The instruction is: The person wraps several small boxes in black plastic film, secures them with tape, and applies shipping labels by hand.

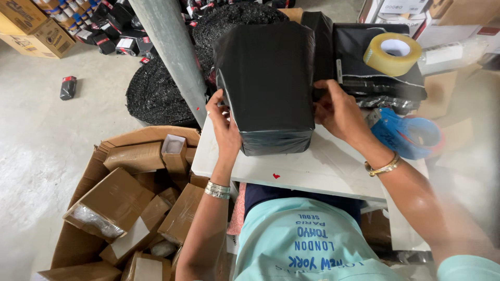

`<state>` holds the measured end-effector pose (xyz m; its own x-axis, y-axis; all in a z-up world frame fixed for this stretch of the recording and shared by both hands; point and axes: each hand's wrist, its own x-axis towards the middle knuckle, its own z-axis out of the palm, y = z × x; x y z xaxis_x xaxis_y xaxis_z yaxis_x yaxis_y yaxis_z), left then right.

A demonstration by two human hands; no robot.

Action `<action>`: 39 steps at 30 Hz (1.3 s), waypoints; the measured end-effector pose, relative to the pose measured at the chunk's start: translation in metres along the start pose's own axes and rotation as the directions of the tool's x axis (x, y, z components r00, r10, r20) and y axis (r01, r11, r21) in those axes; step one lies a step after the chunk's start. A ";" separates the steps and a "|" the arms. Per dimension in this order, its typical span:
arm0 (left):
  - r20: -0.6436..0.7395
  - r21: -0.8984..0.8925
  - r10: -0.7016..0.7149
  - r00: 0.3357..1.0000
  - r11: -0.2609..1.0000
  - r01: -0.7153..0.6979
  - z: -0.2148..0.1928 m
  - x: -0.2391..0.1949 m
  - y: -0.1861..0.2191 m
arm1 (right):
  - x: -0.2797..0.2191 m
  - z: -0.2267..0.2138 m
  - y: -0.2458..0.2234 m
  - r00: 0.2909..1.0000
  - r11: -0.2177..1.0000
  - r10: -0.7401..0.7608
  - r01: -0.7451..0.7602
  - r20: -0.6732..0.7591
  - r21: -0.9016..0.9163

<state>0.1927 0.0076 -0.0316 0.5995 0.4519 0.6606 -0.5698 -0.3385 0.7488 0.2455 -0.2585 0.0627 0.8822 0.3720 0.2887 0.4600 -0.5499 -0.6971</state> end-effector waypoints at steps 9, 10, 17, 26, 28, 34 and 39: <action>0.394 -0.254 -0.350 0.850 0.847 0.467 -0.004 0.026 -0.008 | -0.014 0.000 -0.009 0.951 0.752 0.243 -0.309 0.191 0.582; 0.401 -0.257 -0.349 0.847 0.845 0.470 -0.005 0.032 0.009 | -0.025 0.004 -0.009 0.929 0.722 0.275 -0.369 0.248 0.585; 0.620 0.563 -0.095 0.779 0.746 -0.357 -0.008 0.057 0.142 | -0.090 0.053 0.020 0.830 0.018 -0.010 -0.558 0.558 0.830; 0.637 0.603 0.119 0.761 0.538 -0.589 0.030 0.053 0.146 | -0.101 -0.044 0.016 0.962 0.999 -0.054 0.051 0.268 0.017; 0.669 0.586 0.044 0.742 0.583 -0.563 0.035 0.056 0.137 | -0.102 -0.071 0.024 1.000 0.951 0.009 -0.001 0.026 -0.311; 0.662 0.563 0.027 0.749 0.642 -0.520 0.032 0.054 0.128 | -0.113 -0.113 0.085 0.996 0.503 -0.062 -0.026 -0.066 -0.864; 0.546 0.400 0.176 0.819 0.804 -0.439 0.022 0.058 0.130 | -0.114 -0.112 0.113 1.000 0.556 0.021 -0.006 0.008 -0.831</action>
